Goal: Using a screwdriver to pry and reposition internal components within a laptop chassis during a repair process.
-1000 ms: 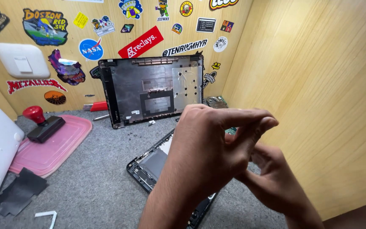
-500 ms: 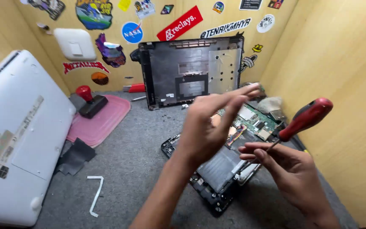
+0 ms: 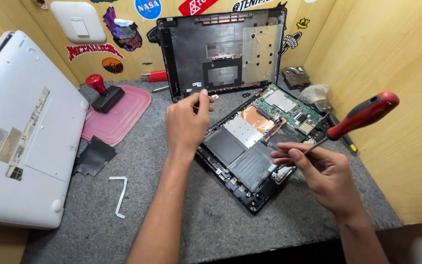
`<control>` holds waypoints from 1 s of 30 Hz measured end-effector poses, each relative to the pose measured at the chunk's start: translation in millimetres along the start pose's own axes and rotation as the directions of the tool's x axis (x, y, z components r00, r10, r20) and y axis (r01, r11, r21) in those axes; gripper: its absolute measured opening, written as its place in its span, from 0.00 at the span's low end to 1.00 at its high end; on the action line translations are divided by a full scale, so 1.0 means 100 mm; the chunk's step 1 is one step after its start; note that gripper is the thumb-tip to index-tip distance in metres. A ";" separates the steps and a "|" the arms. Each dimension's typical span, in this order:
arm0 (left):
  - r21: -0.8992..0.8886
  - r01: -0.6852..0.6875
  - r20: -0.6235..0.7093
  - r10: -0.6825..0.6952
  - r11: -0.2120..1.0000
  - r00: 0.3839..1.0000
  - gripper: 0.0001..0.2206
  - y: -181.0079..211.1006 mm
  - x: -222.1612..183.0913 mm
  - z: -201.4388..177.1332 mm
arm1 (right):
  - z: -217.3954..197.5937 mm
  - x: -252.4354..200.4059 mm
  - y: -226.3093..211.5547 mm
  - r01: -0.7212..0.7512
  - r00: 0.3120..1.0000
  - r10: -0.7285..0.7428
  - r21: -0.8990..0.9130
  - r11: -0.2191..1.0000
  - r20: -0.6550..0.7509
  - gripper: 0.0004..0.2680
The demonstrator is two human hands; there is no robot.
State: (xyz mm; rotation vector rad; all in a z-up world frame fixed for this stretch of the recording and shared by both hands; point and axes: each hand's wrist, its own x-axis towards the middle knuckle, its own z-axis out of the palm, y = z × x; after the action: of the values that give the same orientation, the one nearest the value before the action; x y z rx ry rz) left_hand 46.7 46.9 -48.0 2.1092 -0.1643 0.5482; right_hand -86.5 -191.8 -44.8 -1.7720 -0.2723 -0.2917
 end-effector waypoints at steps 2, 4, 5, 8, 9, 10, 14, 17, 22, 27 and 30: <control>0.012 0.068 0.006 -0.068 0.998 0.998 0.19 -0.01 0.00 -0.04 | 0.02 -0.01 -0.01 0.004 1.000 -0.004 0.002 1.000 -0.005 0.11; 0.016 0.139 0.003 -0.139 0.990 0.990 0.19 0.00 -0.01 -0.03 | 0.00 -0.01 -0.02 0.013 1.000 -0.013 -0.005 1.000 -0.002 0.11; 0.032 0.146 0.006 -0.146 0.989 0.989 0.19 0.00 0.00 -0.04 | 0.00 -0.01 -0.01 0.028 1.000 -0.028 -0.013 1.000 -0.006 0.10; 0.051 0.116 -0.007 -0.116 0.992 0.993 0.20 -0.05 0.04 -0.01 | 0.00 0.03 0.00 0.062 0.998 -0.062 -0.028 0.998 -0.009 0.10; 0.057 0.093 -0.013 -0.093 0.994 0.996 0.20 -0.10 -0.04 0.00 | 0.01 -0.04 0.01 0.064 0.998 -0.064 -0.033 0.997 -0.004 0.10; 0.066 0.121 0.005 -0.121 0.990 0.993 0.20 -0.09 -0.03 -0.03 | 0.04 -0.04 0.00 0.031 1.000 -0.031 -0.028 0.999 0.004 0.10; 0.030 0.080 -0.031 -0.079 0.996 0.996 0.20 -0.07 -0.08 -0.01 | 0.03 -0.07 -0.03 0.093 0.996 -0.093 -0.055 0.994 0.000 0.09; 0.041 0.070 -0.030 -0.069 0.997 0.997 0.20 -0.04 0.03 -0.04 | 0.02 0.00 -0.04 0.110 0.994 -0.110 -0.047 0.993 -0.008 0.09; 0.035 0.099 0.005 -0.100 0.994 0.995 0.20 -0.13 -0.07 0.02 | 0.03 -0.09 -0.02 0.082 0.997 -0.082 -0.031 0.996 -0.001 0.09; 0.124 0.201 0.097 -0.213 0.972 0.972 0.20 0.04 -0.02 -0.04 | -0.02 -0.03 0.00 0.017 0.998 -0.018 -0.019 1.000 -0.055 0.10; 0.129 0.230 0.128 -0.246 0.965 0.961 0.19 0.01 0.01 -0.01 | -0.03 0.01 0.05 -0.037 0.997 0.038 0.020 0.999 -0.066 0.11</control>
State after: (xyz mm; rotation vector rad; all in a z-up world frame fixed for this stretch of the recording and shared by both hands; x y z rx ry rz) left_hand 46.4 47.1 -46.1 2.2398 0.0419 0.2676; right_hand -84.2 -195.8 -48.8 -1.7438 -0.1935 -0.3197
